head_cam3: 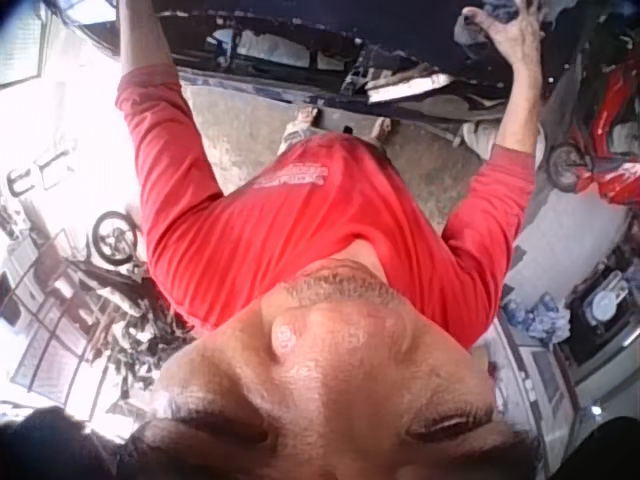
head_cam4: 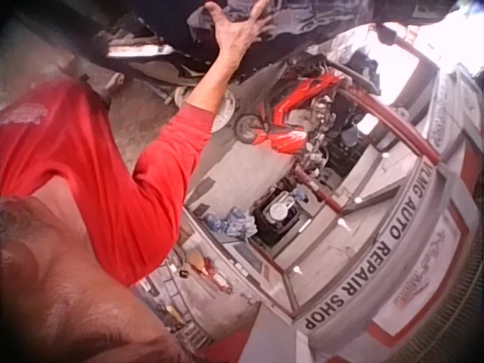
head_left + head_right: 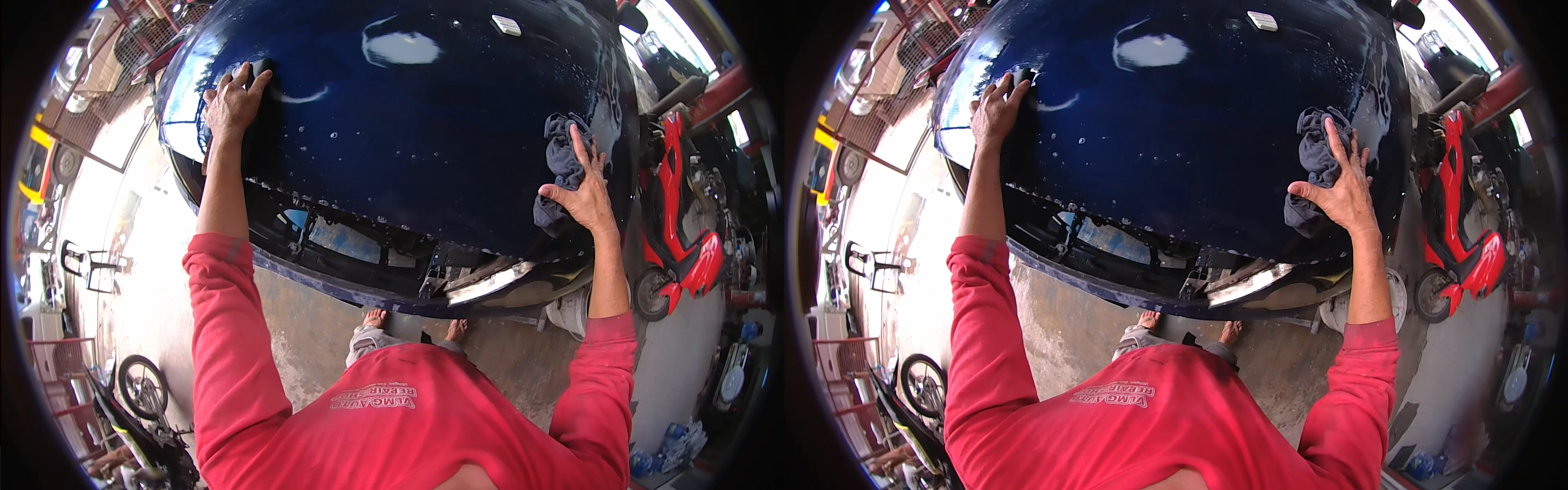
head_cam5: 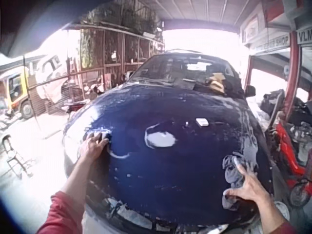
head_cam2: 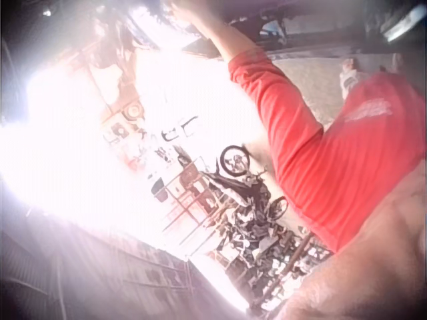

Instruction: The person scrubs the hood of a dark blue car with a sponge and wipes it with a cloth. They repeatedly dip the sponge into a bucket of water and continue cleaning the surface.

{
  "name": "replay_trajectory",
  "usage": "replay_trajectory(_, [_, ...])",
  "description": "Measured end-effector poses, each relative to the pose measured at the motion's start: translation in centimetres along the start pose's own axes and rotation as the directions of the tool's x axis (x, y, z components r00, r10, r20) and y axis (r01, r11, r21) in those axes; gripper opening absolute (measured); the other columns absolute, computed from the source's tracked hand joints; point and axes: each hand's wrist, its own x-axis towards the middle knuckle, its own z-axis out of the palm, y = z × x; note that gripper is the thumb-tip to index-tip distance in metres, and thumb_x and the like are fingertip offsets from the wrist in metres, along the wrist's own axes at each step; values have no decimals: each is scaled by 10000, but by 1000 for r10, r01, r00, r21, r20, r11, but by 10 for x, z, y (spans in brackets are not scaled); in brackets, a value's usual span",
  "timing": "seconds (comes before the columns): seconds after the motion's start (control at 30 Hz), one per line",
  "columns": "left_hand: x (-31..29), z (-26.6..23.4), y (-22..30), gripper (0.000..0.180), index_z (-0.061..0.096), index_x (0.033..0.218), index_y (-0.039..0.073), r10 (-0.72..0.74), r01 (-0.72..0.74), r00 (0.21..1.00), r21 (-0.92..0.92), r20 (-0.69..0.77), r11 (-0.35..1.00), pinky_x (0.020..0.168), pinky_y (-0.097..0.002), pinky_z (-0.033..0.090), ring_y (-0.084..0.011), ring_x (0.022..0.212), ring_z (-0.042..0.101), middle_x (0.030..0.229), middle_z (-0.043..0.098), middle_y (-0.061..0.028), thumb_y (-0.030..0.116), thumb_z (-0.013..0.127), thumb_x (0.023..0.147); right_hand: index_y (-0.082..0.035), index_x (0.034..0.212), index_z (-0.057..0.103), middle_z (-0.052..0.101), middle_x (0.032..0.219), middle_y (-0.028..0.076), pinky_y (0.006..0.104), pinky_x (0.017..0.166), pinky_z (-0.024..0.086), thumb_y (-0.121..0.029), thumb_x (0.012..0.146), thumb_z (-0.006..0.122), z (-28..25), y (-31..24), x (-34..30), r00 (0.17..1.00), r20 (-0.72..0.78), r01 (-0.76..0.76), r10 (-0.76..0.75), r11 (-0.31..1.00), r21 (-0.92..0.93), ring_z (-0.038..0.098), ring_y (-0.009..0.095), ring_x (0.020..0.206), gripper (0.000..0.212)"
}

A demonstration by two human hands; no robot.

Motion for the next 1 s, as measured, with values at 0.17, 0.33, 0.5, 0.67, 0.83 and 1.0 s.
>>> replay_trajectory(0.17, [-118, -26, 162, 691, 682, 1511, 272, -34, 30, 993, -40, -112, 999, 1138, -657, 489, -478, 1434, 566, 1502, 684, -155, 780, 523, 1071, -157, 1354, 740, 741, 1342, 164, 570, 1153, 493, -400, 940, 879, 31, 72, 52, 865, -315, 459, -392, 871, 176, 635, 462, 1341, 500])
replay_trajectory(0.33, [-323, -38, 357, 640, 685, 1473, 224, 589, -639, 769, -282, -247, 716, 1034, -539, 474, -391, 1259, 559, 1529, 564, -202, 545, 828, 938, -151, 1375, 747, 741, 1394, 177, 453, 1132, 524, -442, 1001, 823, 8, 153, 179, 881, -338, 405, -330, 896, 181, 683, 404, 1317, 480])
replay_trajectory(0.5, [-218, -37, 242, 607, 693, 1486, 211, 425, -452, 875, -78, -233, 888, 1051, -582, 508, -433, 1254, 619, 1479, 660, -164, 560, 756, 994, -145, 1446, 710, 727, 1470, 150, 440, 1160, 516, -489, 1037, 780, 24, 239, 256, 917, -339, 292, -210, 933, 210, 672, 388, 1376, 539])
replay_trajectory(0.67, [-173, -40, 204, 652, 701, 1519, 198, -67, 83, 983, 91, -173, 992, 1111, -601, 494, -461, 1303, 619, 1483, 700, -185, 663, 601, 1074, -135, 1441, 707, 726, 1455, 166, 438, 1154, 521, -459, 1034, 789, 35, 266, 283, 830, -381, 507, -408, 836, 209, 678, 384, 1358, 527])
replay_trajectory(0.83, [-324, -51, 297, 712, 692, 1555, 147, 437, -448, 892, -108, -113, 887, 1181, -568, 451, -445, 1336, 584, 1624, 580, -231, 506, 842, 958, -121, 1453, 701, 723, 1458, 179, 447, 1161, 516, -435, 1040, 780, 30, 269, 311, 874, -318, 453, -367, 852, 262, 670, 393, 1361, 525])
replay_trajectory(1.0, [-149, -30, 196, 611, 716, 1479, 179, 80, -80, 988, 10, -130, 997, 1112, -572, 487, -450, 1313, 612, 1458, 695, -211, 612, 637, 1054, -118, 1460, 702, 715, 1476, 180, 445, 1176, 503, -478, 1049, 763, 34, 274, 320, 867, -353, 436, -351, 878, 199, 663, 388, 1375, 550])
